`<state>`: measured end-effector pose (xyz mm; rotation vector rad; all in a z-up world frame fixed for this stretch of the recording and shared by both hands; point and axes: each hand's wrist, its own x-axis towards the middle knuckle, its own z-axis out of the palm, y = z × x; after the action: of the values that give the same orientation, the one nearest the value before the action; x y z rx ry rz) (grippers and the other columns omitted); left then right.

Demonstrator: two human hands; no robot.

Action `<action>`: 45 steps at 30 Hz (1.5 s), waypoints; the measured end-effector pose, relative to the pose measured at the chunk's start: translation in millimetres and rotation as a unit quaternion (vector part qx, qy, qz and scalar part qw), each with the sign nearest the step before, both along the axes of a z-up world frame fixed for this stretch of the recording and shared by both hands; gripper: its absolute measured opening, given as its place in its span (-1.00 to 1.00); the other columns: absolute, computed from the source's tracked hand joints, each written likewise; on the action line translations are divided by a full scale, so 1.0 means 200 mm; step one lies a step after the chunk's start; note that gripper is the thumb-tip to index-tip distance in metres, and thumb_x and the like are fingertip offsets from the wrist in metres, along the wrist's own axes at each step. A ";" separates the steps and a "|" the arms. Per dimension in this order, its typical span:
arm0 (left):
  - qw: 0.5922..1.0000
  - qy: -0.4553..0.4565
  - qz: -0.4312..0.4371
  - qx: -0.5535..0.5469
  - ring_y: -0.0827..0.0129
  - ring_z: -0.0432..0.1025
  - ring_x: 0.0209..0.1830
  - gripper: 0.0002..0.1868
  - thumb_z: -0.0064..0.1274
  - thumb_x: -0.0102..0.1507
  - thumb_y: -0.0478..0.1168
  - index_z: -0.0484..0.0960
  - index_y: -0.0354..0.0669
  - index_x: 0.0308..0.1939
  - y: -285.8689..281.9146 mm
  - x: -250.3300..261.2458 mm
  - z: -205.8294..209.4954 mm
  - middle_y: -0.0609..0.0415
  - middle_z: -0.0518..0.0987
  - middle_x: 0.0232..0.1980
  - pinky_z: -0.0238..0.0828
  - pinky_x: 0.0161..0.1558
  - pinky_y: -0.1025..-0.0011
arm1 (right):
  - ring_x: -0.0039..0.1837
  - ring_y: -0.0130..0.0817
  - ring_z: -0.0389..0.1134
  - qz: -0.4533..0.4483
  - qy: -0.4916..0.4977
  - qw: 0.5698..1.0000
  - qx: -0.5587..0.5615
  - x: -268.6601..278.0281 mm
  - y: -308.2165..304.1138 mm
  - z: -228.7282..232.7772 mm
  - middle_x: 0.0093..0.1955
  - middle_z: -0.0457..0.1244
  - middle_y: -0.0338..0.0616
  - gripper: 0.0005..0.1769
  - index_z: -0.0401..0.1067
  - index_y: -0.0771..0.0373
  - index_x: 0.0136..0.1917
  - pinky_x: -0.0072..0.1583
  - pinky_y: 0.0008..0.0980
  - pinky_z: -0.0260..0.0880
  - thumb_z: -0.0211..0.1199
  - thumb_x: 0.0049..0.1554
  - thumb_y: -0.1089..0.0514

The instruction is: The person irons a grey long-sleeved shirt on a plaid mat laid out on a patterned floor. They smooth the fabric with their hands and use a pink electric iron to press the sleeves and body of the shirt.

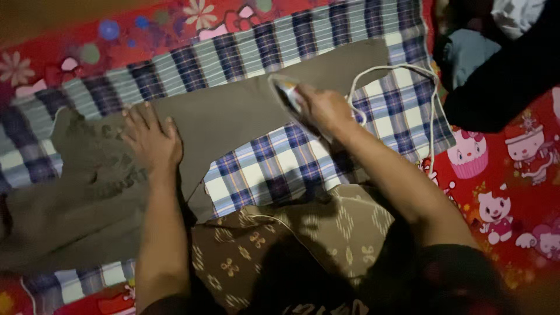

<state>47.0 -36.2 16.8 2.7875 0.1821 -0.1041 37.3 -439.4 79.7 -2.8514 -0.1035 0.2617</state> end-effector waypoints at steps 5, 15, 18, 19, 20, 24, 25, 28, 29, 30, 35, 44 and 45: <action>1.000 0.019 -0.002 0.006 -0.08 -0.36 0.70 -0.29 -0.45 0.50 0.15 0.07 -0.16 0.64 -0.01 -0.01 0.05 -0.29 -0.13 0.69 -0.58 0.55 -0.21 | 0.02 0.25 0.42 -0.165 -0.003 0.986 0.009 0.19 -0.38 -0.02 0.00 0.39 0.23 -0.59 0.46 0.06 0.30 0.05 0.16 0.40 0.11 0.30 -0.14; 1.000 0.022 -0.006 0.003 -0.11 -0.38 0.69 -0.26 -0.48 0.47 0.17 0.07 -0.19 0.62 0.01 0.02 0.01 -0.29 -0.16 0.69 -0.59 0.53 -0.22 | 0.16 0.37 0.35 -0.309 -0.039 0.949 -0.055 0.03 -1.21 -0.14 0.12 0.34 0.37 -0.49 0.44 0.21 0.32 0.20 0.17 0.34 0.19 0.27 -0.16; 1.000 -0.001 -0.020 -0.002 -0.23 -0.35 0.67 -0.27 -0.47 0.50 0.15 0.15 -0.28 0.59 0.13 0.05 -0.07 -0.36 -0.12 0.68 -0.60 0.48 -0.32 | 0.18 0.42 0.34 -0.299 -0.025 0.949 -0.095 -0.09 -1.29 -0.13 0.12 0.36 0.38 -0.47 0.45 0.23 0.33 0.21 0.23 0.31 0.17 0.30 -0.18; 0.999 -0.019 -0.025 0.010 -0.28 -0.32 0.69 -0.29 -0.45 0.53 0.14 0.20 -0.34 0.58 0.19 0.07 -0.10 -0.38 -0.06 0.69 -0.61 0.49 -0.37 | 0.15 0.42 0.34 -0.298 -0.002 0.947 -0.121 -0.09 -1.31 -0.12 0.10 0.34 0.41 -0.42 0.44 0.28 0.31 0.17 0.23 0.32 0.20 0.27 -0.21; 0.999 -0.039 -0.029 0.023 -0.32 -0.29 0.70 -0.30 -0.43 0.57 0.12 0.25 -0.40 0.57 0.26 0.09 -0.13 -0.40 0.00 0.70 -0.62 0.50 -0.42 | 0.13 0.43 0.34 -0.295 0.020 0.944 -0.146 -0.06 -1.33 -0.10 0.07 0.33 0.44 -0.37 0.42 0.32 0.29 0.14 0.22 0.33 0.24 0.24 -0.25; 0.994 -0.059 -0.070 0.066 -0.37 -0.09 0.66 -0.38 -0.11 0.50 0.12 0.49 -0.34 0.42 0.45 0.14 -0.17 -0.48 0.26 0.53 -0.54 0.49 -0.51 | 0.10 0.29 0.41 -0.249 0.045 0.945 -0.209 0.11 -1.28 -0.11 0.05 0.36 0.38 -0.21 0.15 0.24 0.61 0.07 0.17 0.42 0.20 0.24 -0.15; 0.993 -0.053 -0.076 0.076 -0.40 -0.04 0.60 -0.37 -0.02 0.45 0.14 0.54 -0.31 0.39 0.48 0.17 -0.16 -0.50 0.29 0.47 -0.49 0.46 -0.51 | 0.12 0.27 0.42 -0.223 0.044 0.946 -0.233 0.17 -1.27 -0.14 0.05 0.37 0.35 -0.40 0.28 0.26 0.47 0.09 0.15 0.44 0.19 0.28 -0.08; 0.995 0.000 -0.071 0.069 -0.40 0.11 0.48 -0.38 0.13 0.34 0.16 0.63 -0.22 0.31 0.57 0.22 -0.09 -0.49 0.38 0.36 -0.27 0.45 -0.45 | 0.17 0.19 0.45 -0.119 -0.014 0.960 -0.255 0.39 -1.20 -0.33 0.09 0.39 0.27 -0.72 0.53 0.29 0.20 0.15 0.06 0.49 0.20 0.28 0.14; 0.996 0.021 -0.064 0.059 -0.39 0.16 0.45 -0.38 0.16 0.31 0.16 0.65 -0.19 0.28 0.60 0.24 -0.06 -0.47 0.41 0.33 -0.19 0.46 -0.42 | 0.19 0.17 0.43 -0.070 -0.074 0.967 -0.232 0.44 -1.17 -0.39 0.12 0.37 0.26 -0.70 0.52 0.28 0.20 0.17 0.02 0.49 0.22 0.20 0.22; 0.994 0.025 -0.078 0.075 -0.43 0.14 0.43 -0.42 0.18 0.30 0.12 0.66 -0.19 0.25 0.61 0.24 -0.06 -0.42 0.45 0.31 -0.17 0.44 -0.40 | 0.22 0.14 0.42 -0.020 -0.133 0.969 -0.207 0.47 -1.15 -0.43 0.15 0.35 0.25 -0.65 0.51 0.27 0.20 0.19 -0.03 0.48 0.25 0.12 0.29; 0.987 0.060 -0.104 0.102 -0.30 0.24 0.37 -0.56 0.26 0.27 0.08 0.72 -0.25 -0.06 0.62 0.23 -0.01 -0.31 0.59 0.14 -0.08 0.39 -0.33 | 0.16 0.30 0.35 0.008 -0.127 0.988 -0.092 0.52 -1.07 -0.50 0.13 0.34 0.23 -0.36 0.56 0.25 0.17 0.08 0.19 0.38 0.44 -0.25 0.26; 0.984 -0.115 -0.133 -0.037 -0.01 0.51 -0.06 -0.74 0.17 0.37 -0.08 0.72 -0.22 -0.10 0.78 0.07 0.20 -0.17 0.62 -0.07 0.43 0.06 0.05 | 0.09 0.15 0.42 0.017 -0.140 0.986 -0.090 0.32 -1.54 -0.51 0.02 0.40 0.15 -0.73 0.65 0.18 0.06 0.16 0.01 0.44 0.44 0.05 0.20; 0.982 -0.118 -0.144 -0.016 0.00 0.53 -0.08 -0.78 0.18 0.38 -0.11 0.74 -0.20 -0.10 0.83 0.07 0.22 -0.16 0.65 -0.10 0.41 0.08 0.03 | 0.09 0.16 0.42 0.018 -0.143 0.986 -0.090 0.29 -1.57 -0.46 0.02 0.40 0.17 -0.71 0.64 0.21 0.04 0.15 0.00 0.44 0.46 0.02 0.18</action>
<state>60.6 130.1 60.4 2.7471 -0.2799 0.1525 96.2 -752.9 -13.0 -3.0513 -0.1980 -0.1400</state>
